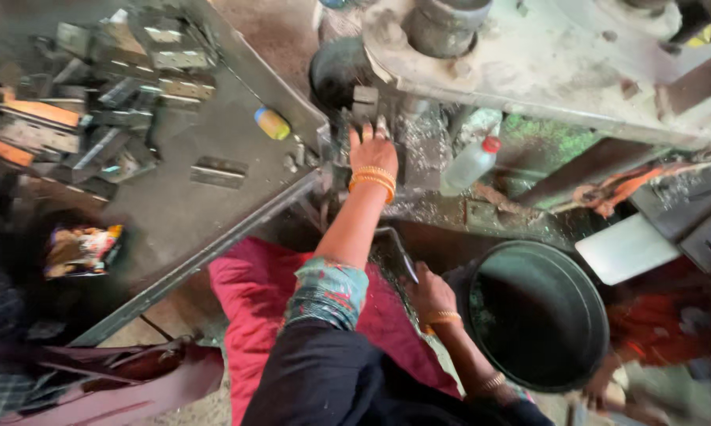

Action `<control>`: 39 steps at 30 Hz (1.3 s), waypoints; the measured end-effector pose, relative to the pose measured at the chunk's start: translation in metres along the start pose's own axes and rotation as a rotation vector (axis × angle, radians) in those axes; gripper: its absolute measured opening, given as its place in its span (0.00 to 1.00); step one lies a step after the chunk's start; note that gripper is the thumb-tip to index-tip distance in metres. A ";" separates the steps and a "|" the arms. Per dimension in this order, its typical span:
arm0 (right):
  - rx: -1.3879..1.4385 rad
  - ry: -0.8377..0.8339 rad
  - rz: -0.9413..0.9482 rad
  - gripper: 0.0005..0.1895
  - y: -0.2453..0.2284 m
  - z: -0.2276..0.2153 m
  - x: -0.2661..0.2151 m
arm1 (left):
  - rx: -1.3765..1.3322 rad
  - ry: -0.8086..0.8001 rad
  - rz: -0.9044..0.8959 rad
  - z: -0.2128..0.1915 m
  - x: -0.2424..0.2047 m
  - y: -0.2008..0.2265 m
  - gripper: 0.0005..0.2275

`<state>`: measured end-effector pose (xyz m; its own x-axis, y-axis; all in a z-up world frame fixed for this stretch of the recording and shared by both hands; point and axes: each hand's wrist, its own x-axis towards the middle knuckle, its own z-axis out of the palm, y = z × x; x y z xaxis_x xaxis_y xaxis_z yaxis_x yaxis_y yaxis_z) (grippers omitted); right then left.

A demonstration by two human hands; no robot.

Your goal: The person sits on the floor and repeatedly places small metal pieces into a press machine, activates the press, and removes the processed pieces. The finished pieces are dropped into a nearby bucket, and the cycle continues with new pieces from a pile on the table.

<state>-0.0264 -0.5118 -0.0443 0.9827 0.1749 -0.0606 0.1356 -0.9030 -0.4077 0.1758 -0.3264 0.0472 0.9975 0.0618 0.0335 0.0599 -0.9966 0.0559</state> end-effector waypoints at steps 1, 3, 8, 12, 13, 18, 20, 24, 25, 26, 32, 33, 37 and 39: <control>0.015 0.053 -0.080 0.21 -0.005 -0.009 0.001 | -0.006 0.014 0.000 0.000 -0.004 0.001 0.17; -0.133 0.225 -0.053 0.23 -0.019 -0.035 0.007 | 0.037 0.086 0.030 0.004 -0.025 0.000 0.19; -0.088 0.405 -0.067 0.21 -0.066 -0.090 0.017 | -0.104 0.521 0.329 0.022 -0.103 -0.045 0.15; -0.122 0.346 -0.035 0.20 -0.075 -0.107 0.011 | -0.492 0.181 0.341 0.013 -0.111 -0.040 0.11; -0.152 0.337 -0.026 0.20 -0.077 -0.106 0.016 | -0.497 0.390 0.345 0.005 -0.100 -0.037 0.13; -0.158 0.312 -0.031 0.17 -0.074 -0.098 0.018 | -0.119 0.516 0.120 -0.022 -0.048 0.014 0.10; -0.168 0.297 -0.039 0.16 -0.069 -0.097 0.010 | -0.150 0.357 -0.008 -0.015 -0.054 0.027 0.10; -0.148 0.283 -0.040 0.17 -0.075 -0.106 0.023 | -0.097 0.053 0.046 -0.008 -0.065 0.012 0.11; -0.149 0.247 -0.016 0.16 -0.076 -0.105 0.023 | -0.075 0.161 0.077 -0.005 -0.072 0.006 0.11; -0.144 0.218 0.000 0.17 -0.077 -0.104 0.024 | -0.054 0.270 0.108 -0.001 -0.079 -0.001 0.12; -0.161 0.071 -0.045 0.20 -0.074 -0.101 0.024 | -0.035 0.207 0.144 -0.002 -0.081 -0.009 0.14; -0.164 0.068 -0.070 0.22 -0.076 -0.101 0.025 | -0.062 0.154 0.130 -0.004 -0.078 -0.011 0.14; -0.173 -0.001 -0.020 0.26 -0.077 -0.109 0.024 | -0.086 0.132 0.111 -0.008 -0.069 -0.009 0.13; -0.186 -0.033 -0.008 0.26 -0.073 -0.108 0.029 | -0.198 0.204 0.140 -0.009 -0.061 -0.011 0.15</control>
<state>0.0059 -0.4835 0.0822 0.9773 0.1922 -0.0894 0.1671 -0.9581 -0.2326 0.1139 -0.3187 0.0534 0.9665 -0.0462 0.2525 -0.1060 -0.9676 0.2289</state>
